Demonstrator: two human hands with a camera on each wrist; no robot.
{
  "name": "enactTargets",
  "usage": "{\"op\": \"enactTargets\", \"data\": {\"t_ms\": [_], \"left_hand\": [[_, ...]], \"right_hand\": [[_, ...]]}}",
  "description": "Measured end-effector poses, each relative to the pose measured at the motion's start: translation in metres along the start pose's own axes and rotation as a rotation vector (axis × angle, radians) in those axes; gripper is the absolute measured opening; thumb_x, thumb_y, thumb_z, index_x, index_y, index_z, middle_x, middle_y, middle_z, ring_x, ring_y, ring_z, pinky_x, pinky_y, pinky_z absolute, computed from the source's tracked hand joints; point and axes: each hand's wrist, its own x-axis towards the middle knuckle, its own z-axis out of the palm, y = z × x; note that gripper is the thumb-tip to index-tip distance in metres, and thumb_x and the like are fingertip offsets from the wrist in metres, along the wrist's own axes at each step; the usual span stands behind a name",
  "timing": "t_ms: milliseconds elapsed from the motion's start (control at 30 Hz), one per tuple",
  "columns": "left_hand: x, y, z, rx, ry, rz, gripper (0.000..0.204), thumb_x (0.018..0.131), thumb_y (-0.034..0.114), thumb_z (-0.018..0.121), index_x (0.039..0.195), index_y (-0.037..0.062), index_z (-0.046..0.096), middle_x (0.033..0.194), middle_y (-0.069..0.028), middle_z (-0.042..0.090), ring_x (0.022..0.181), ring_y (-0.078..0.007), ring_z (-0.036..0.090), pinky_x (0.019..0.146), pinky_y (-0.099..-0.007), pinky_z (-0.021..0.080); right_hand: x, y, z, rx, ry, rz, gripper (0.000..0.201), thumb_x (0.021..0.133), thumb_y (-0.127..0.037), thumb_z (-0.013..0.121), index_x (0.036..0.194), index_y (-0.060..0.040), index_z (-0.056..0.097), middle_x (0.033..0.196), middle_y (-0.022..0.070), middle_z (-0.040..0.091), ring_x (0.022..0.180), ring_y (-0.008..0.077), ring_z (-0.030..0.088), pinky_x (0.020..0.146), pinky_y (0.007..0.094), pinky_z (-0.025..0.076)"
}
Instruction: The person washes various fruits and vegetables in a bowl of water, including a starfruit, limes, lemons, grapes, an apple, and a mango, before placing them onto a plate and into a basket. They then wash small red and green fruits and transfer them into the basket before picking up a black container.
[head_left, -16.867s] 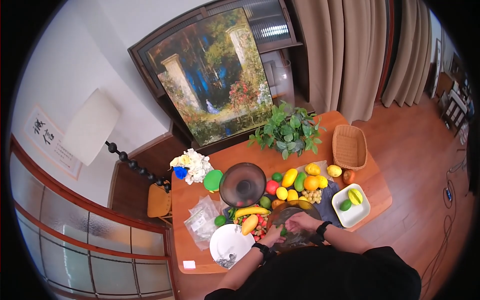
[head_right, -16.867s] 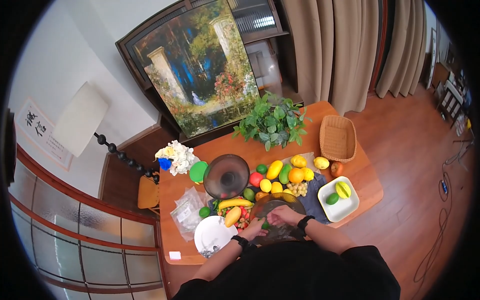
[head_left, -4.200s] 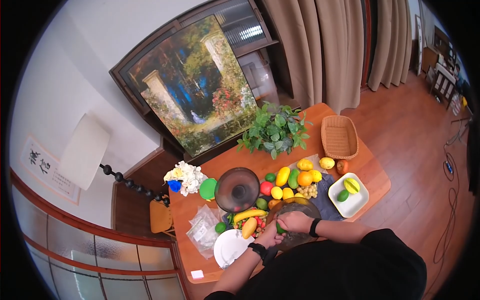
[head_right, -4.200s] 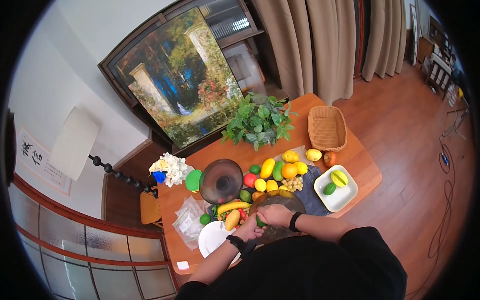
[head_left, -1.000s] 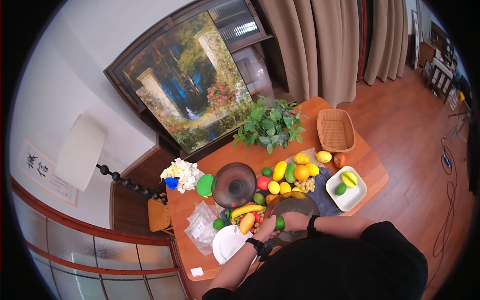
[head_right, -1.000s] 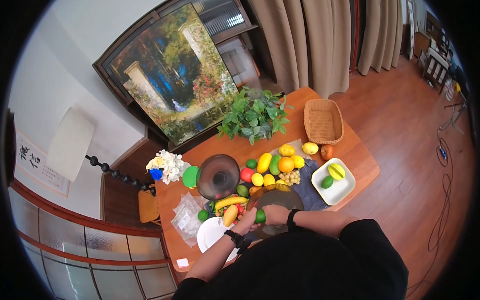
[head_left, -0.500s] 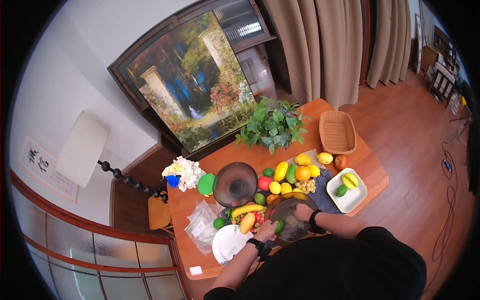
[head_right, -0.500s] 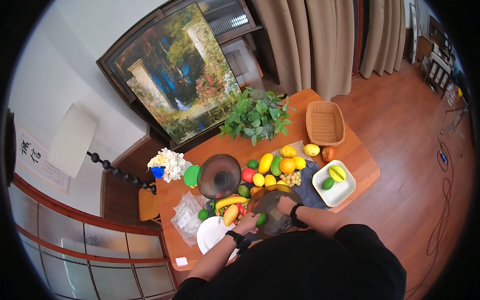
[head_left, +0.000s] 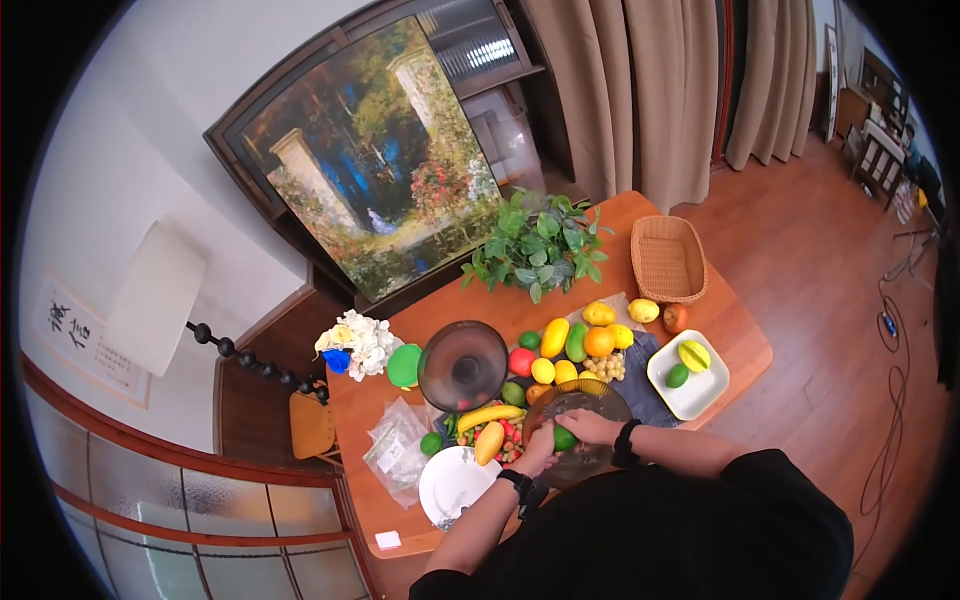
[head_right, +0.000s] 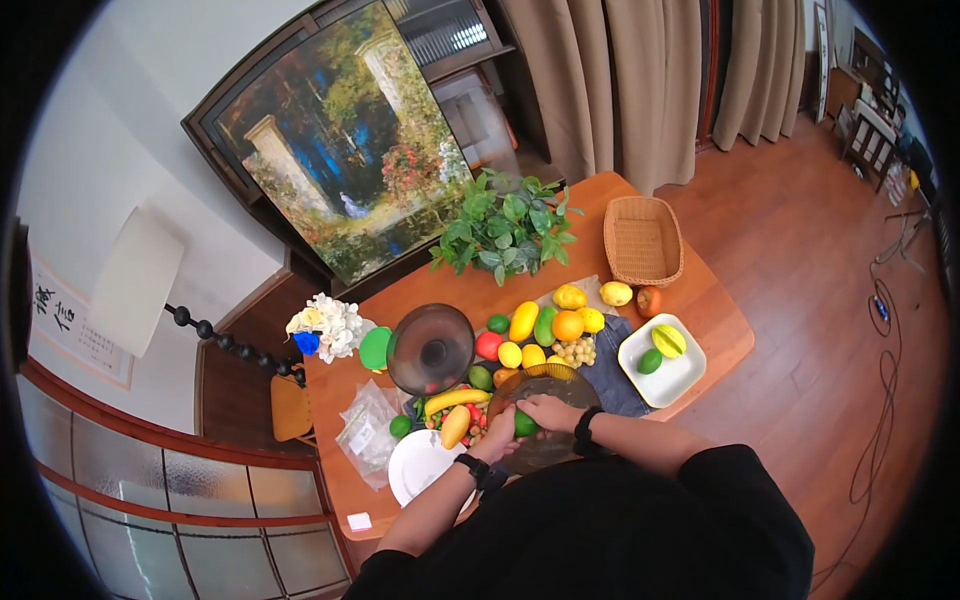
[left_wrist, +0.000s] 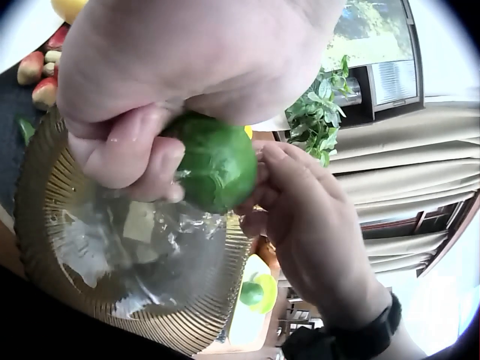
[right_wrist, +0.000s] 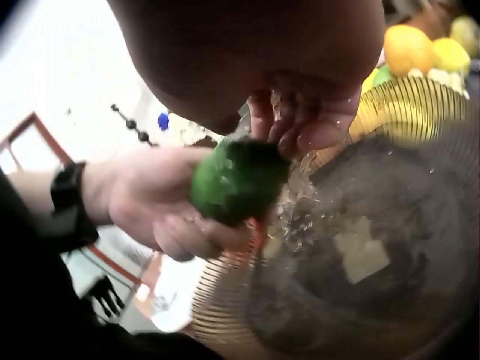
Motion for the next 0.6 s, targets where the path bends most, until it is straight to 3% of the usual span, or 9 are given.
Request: {"op": "enactTargets", "data": {"t_ms": [33, 67, 100, 133, 267, 433, 467, 567, 600], "left_hand": [[0.017, -0.012, -0.001, -0.002, -0.001, -0.002, 0.044, 0.103, 0.046, 0.031, 0.093, 0.0105, 0.055, 0.069, -0.0100, 0.060, 0.043, -0.0209, 0.051, 0.037, -0.0341, 0.035], [0.038, -0.028, -0.004, 0.413, 0.258, 0.577, 0.041, 0.103, 0.042, 0.032, 0.096, 0.0087, 0.055, 0.074, -0.0158, 0.063, 0.051, -0.0290, 0.057, 0.045, -0.0409, 0.042], [0.053, -0.039, -0.006, 0.830, 0.518, 1.158, 0.039, 0.103, 0.037, 0.033, 0.099, 0.0069, 0.056, 0.078, -0.0217, 0.066, 0.059, -0.0371, 0.064, 0.052, -0.0477, 0.049], [0.016, -0.019, 0.002, 0.962, 0.471, 0.957, 0.036, 0.102, 0.030, 0.034, 0.105, 0.0027, 0.056, 0.088, -0.0280, 0.066, 0.081, -0.0458, 0.065, 0.073, -0.0541, 0.051], [-0.049, 0.021, 0.010, 1.023, 0.386, 0.755, 0.036, 0.103, 0.031, 0.034, 0.105, 0.0017, 0.055, 0.088, -0.0273, 0.067, 0.085, -0.0445, 0.065, 0.071, -0.0532, 0.051], [0.008, -0.002, -0.013, 0.576, 0.418, 1.186, 0.049, 0.105, 0.038, 0.031, 0.088, 0.0019, 0.058, 0.068, -0.0210, 0.063, 0.057, -0.0349, 0.063, 0.053, -0.0443, 0.051], [0.007, -0.007, -0.016, 0.205, 0.174, 0.411, 0.055, 0.105, 0.043, 0.030, 0.081, 0.0015, 0.058, 0.058, -0.0130, 0.056, 0.042, -0.0238, 0.055, 0.040, -0.0351, 0.045], [0.012, -0.013, -0.015, 0.229, 0.136, 0.323, 0.053, 0.104, 0.041, 0.031, 0.082, 0.0004, 0.056, 0.057, -0.0117, 0.055, 0.042, -0.0198, 0.056, 0.036, -0.0310, 0.042], [0.014, -0.014, -0.016, 0.450, 0.292, 0.443, 0.054, 0.103, 0.038, 0.030, 0.087, -0.0040, 0.060, 0.075, -0.0220, 0.060, 0.066, -0.0330, 0.061, 0.058, -0.0417, 0.047]], "right_hand": [[0.001, -0.014, -0.008, 0.327, -0.203, 0.365, 0.051, 0.099, -0.048, 0.042, 0.096, -0.0016, 0.063, 0.081, 0.0138, 0.065, 0.050, 0.0191, 0.059, 0.047, 0.0308, 0.047], [0.001, -0.023, -0.012, 0.656, -0.408, 0.733, 0.057, 0.100, -0.054, 0.038, 0.096, -0.0025, 0.062, 0.080, 0.0122, 0.063, 0.043, 0.0142, 0.053, 0.040, 0.0261, 0.042], [0.003, -0.020, -0.012, 0.656, -0.412, 0.734, 0.057, 0.100, -0.054, 0.038, 0.096, -0.0025, 0.062, 0.080, 0.0122, 0.063, 0.043, 0.0142, 0.053, 0.040, 0.0261, 0.042], [0.007, -0.014, -0.012, 0.820, -0.523, 0.840, 0.060, 0.099, -0.058, 0.035, 0.097, -0.0039, 0.060, 0.079, 0.0104, 0.061, 0.044, 0.0095, 0.047, 0.039, 0.0213, 0.037], [0.004, -0.020, -0.030, 1.158, -0.745, 0.908, 0.058, 0.098, -0.063, 0.040, 0.101, -0.0068, 0.054, 0.078, 0.0074, 0.057, 0.046, 0.0025, 0.037, 0.038, 0.0159, 0.028], [-0.009, -0.021, -0.026, 1.088, -0.747, 0.719, 0.033, 0.093, -0.041, 0.065, 0.091, -0.0090, 0.057, 0.071, 0.0003, 0.054, 0.048, 0.0024, 0.038, 0.040, 0.0192, 0.027], [-0.008, -0.019, -0.023, 0.785, -0.733, 0.584, 0.027, 0.089, -0.033, 0.070, 0.084, -0.0100, 0.057, 0.066, -0.0018, 0.052, 0.047, 0.0033, 0.039, 0.040, 0.0207, 0.028], [-0.008, -0.008, -0.011, 0.280, -0.648, 0.480, 0.022, 0.077, -0.021, 0.077, 0.076, -0.0083, 0.060, 0.056, -0.0010, 0.055, 0.044, 0.0079, 0.048, 0.040, 0.0245, 0.034], [-0.009, -0.020, -0.017, 0.236, -0.590, 0.426, 0.023, 0.077, -0.022, 0.077, 0.077, -0.0066, 0.060, 0.058, -0.0005, 0.056, 0.044, 0.0086, 0.050, 0.039, 0.0252, 0.036]]}}
